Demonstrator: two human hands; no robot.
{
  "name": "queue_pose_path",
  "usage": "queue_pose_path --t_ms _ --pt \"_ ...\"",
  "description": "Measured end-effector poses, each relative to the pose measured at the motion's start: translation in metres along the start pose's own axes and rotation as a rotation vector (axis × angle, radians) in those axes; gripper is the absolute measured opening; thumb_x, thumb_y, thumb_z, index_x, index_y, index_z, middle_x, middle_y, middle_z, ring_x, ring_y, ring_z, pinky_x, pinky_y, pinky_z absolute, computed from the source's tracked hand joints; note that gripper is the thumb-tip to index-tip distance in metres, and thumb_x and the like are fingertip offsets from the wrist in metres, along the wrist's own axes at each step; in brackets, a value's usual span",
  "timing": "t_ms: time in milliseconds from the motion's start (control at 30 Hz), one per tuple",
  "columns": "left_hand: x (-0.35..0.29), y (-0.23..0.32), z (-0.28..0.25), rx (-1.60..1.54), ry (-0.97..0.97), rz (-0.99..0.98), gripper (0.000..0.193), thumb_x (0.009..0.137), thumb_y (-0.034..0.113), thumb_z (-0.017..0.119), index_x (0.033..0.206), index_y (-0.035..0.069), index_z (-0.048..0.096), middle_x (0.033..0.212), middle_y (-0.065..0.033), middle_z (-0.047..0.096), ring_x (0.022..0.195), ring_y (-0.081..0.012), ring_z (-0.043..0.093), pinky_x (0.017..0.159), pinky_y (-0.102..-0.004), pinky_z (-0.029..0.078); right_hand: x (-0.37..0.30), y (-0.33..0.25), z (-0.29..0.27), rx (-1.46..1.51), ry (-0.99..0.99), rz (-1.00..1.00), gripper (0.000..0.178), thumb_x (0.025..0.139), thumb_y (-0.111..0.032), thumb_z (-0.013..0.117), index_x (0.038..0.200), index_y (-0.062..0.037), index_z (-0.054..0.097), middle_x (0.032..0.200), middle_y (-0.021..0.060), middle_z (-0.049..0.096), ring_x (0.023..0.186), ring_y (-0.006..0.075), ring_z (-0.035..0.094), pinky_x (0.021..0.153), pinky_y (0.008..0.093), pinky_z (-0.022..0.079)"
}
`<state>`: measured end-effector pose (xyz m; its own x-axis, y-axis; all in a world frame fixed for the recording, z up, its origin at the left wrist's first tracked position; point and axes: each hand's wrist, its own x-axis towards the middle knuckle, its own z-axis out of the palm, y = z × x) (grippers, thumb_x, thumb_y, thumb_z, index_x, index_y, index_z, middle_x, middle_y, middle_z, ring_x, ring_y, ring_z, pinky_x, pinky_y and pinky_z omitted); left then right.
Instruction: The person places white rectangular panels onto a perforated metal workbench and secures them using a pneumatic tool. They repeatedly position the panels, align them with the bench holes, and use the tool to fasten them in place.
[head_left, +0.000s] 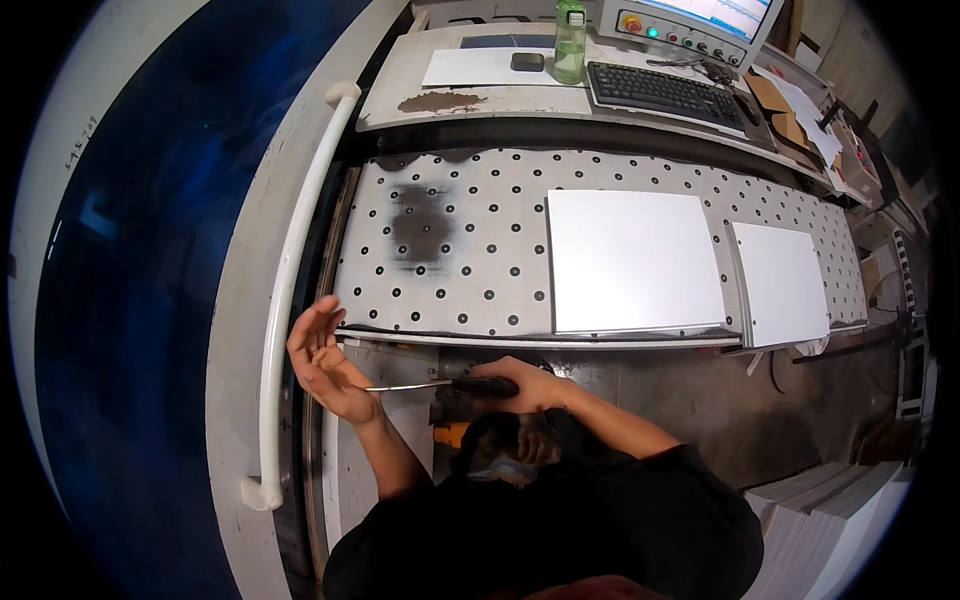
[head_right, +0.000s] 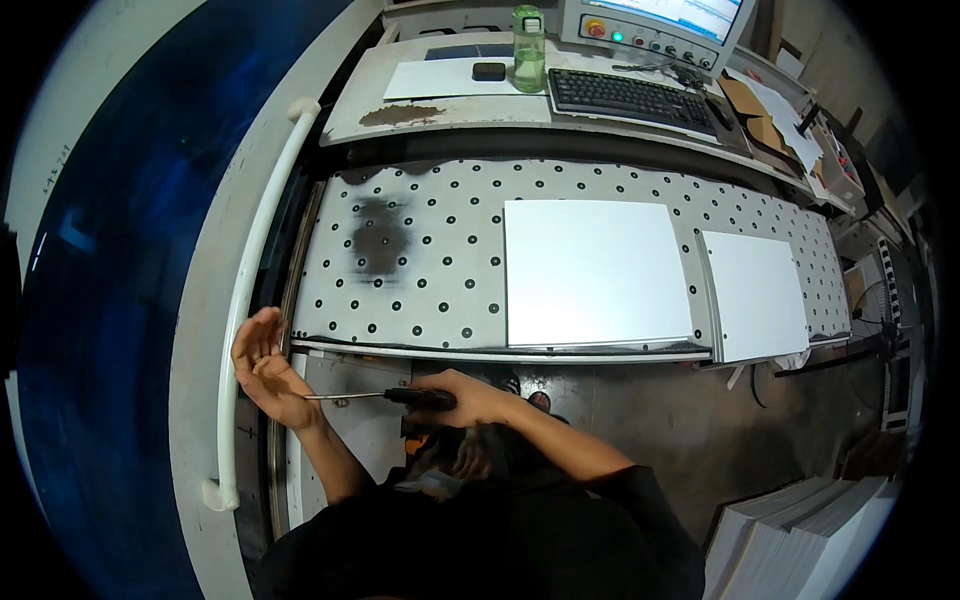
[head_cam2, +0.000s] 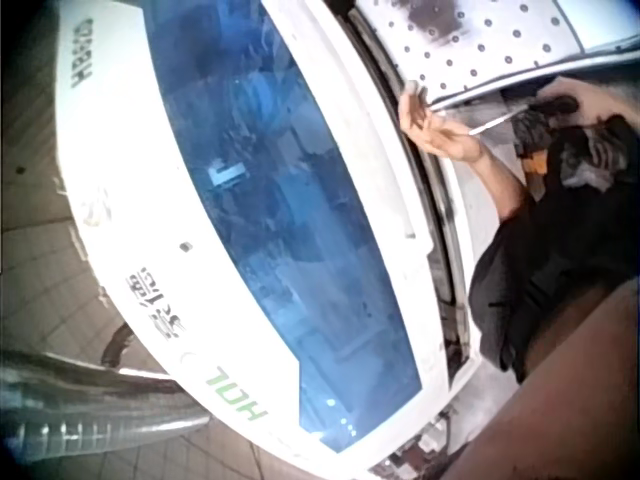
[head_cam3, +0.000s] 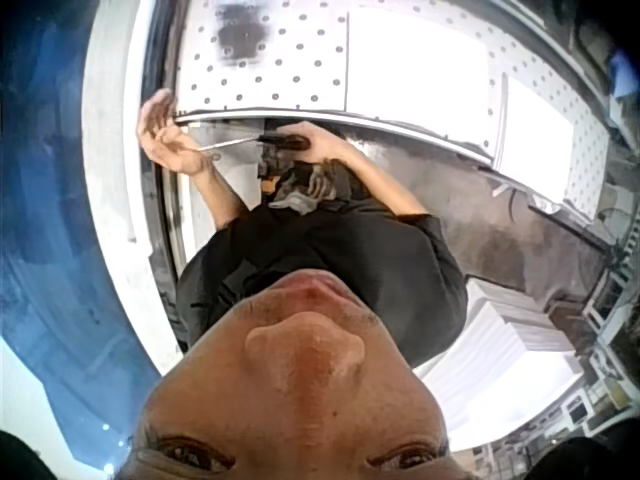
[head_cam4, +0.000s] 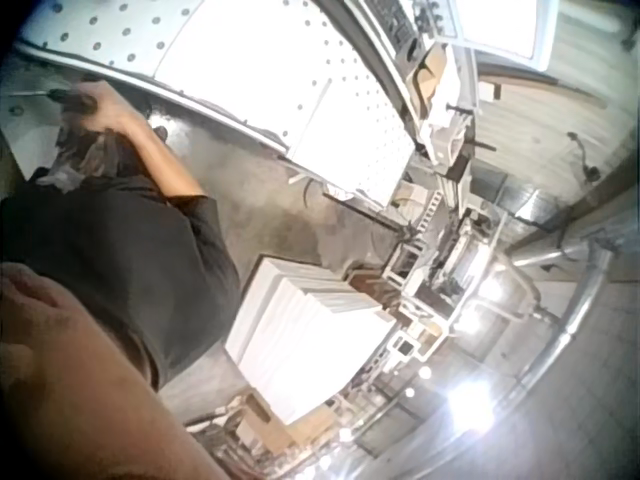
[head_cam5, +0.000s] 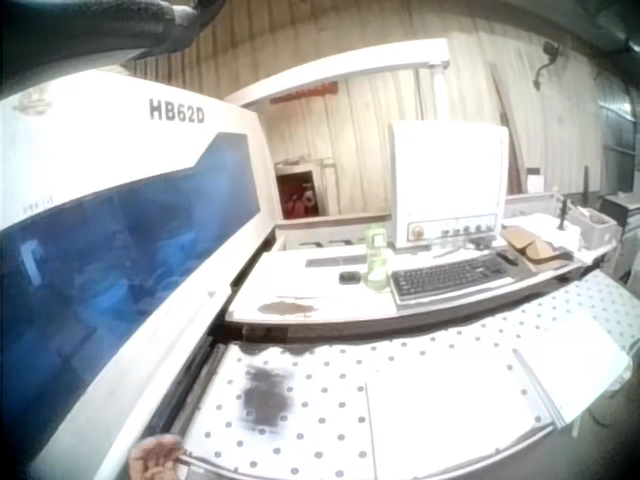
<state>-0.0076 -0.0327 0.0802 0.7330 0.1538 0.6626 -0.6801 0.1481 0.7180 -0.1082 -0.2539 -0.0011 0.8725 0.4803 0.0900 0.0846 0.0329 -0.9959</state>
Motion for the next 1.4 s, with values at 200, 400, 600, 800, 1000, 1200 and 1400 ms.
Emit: queue_pose_path --t_ms 200,400,600,800,1000,1200,1400 --pt "-0.006 0.002 -0.004 0.063 -0.251 -0.126 0.066 0.102 0.054 0.052 0.119 -0.009 0.061 0.109 -0.0215 0.069 0.104 -0.0282 0.067 0.096 -0.0394 0.051 -0.007 -0.003 -0.007 -0.074 -0.003 0.026 0.029 0.090 -0.017 0.074 0.113 -0.0008 0.067 0.091 0.0137 0.070 0.085 0.0184 0.064 0.079 0.0332 0.050" --pt "-0.013 0.006 0.001 0.078 -0.404 -0.259 0.058 0.095 0.046 0.068 0.119 -0.007 0.065 0.108 -0.0198 0.071 0.105 -0.0275 0.068 0.097 -0.0381 0.049 -0.005 0.007 -0.007 -0.052 0.018 0.075 0.025 0.091 -0.016 0.073 0.108 -0.0008 0.066 0.084 0.0108 0.067 0.079 0.0140 0.058 0.074 0.0337 0.047" --pt "-0.010 0.007 0.006 -0.019 -0.389 -0.257 0.029 0.097 0.021 0.067 0.081 -0.001 0.059 0.083 -0.0085 0.063 0.079 -0.0172 0.060 0.079 -0.0333 0.051 -0.001 0.001 -0.008 -0.071 0.020 0.036 0.021 0.091 -0.015 0.073 0.103 -0.0003 0.065 0.078 0.0101 0.064 0.074 0.0139 0.055 0.070 0.0332 0.047" --pt "-0.017 -0.008 -0.004 -0.014 -0.196 -0.212 0.048 0.092 -0.010 0.061 0.066 0.012 0.028 0.063 0.0012 0.041 0.060 -0.0067 0.036 0.056 -0.0259 0.035 0.003 0.006 -0.007 -0.097 0.046 -0.035 0.019 0.092 -0.014 0.073 0.100 -0.0001 0.064 0.074 0.0112 0.060 0.068 0.0159 0.052 0.066 0.0333 0.045" --pt "-0.017 -0.005 0.003 0.040 -0.124 -0.234 0.047 0.091 -0.012 0.055 0.068 0.015 0.023 0.057 0.0041 0.032 0.052 -0.0035 0.020 0.045 -0.0243 0.021 0.004 0.006 -0.010 -0.088 0.034 -0.015 0.018 0.092 -0.013 0.073 0.101 -0.0005 0.064 0.072 0.0112 0.057 0.068 0.0162 0.051 0.065 0.0336 0.044" --pt "-0.012 -0.004 0.003 -0.061 -0.130 -0.279 0.047 0.091 -0.011 0.055 0.068 0.015 0.024 0.056 0.0039 0.032 0.051 -0.0038 0.021 0.045 -0.0250 0.021 0.004 0.003 -0.014 -0.083 0.027 0.041 0.021 0.090 -0.015 0.072 0.103 0.0009 0.066 0.083 0.0104 0.068 0.075 0.0151 0.060 0.073 0.0319 0.050" --pt "-0.009 -0.004 0.006 -0.080 -0.194 -0.295 0.046 0.090 -0.008 0.060 0.068 0.015 0.026 0.056 0.0037 0.031 0.051 -0.0043 0.020 0.045 -0.0252 0.021 0.002 0.012 -0.016 -0.008 0.016 0.062 0.022 0.091 -0.016 0.072 0.105 0.0000 0.066 0.082 0.0073 0.066 0.074 0.0120 0.059 0.070 0.0299 0.049"
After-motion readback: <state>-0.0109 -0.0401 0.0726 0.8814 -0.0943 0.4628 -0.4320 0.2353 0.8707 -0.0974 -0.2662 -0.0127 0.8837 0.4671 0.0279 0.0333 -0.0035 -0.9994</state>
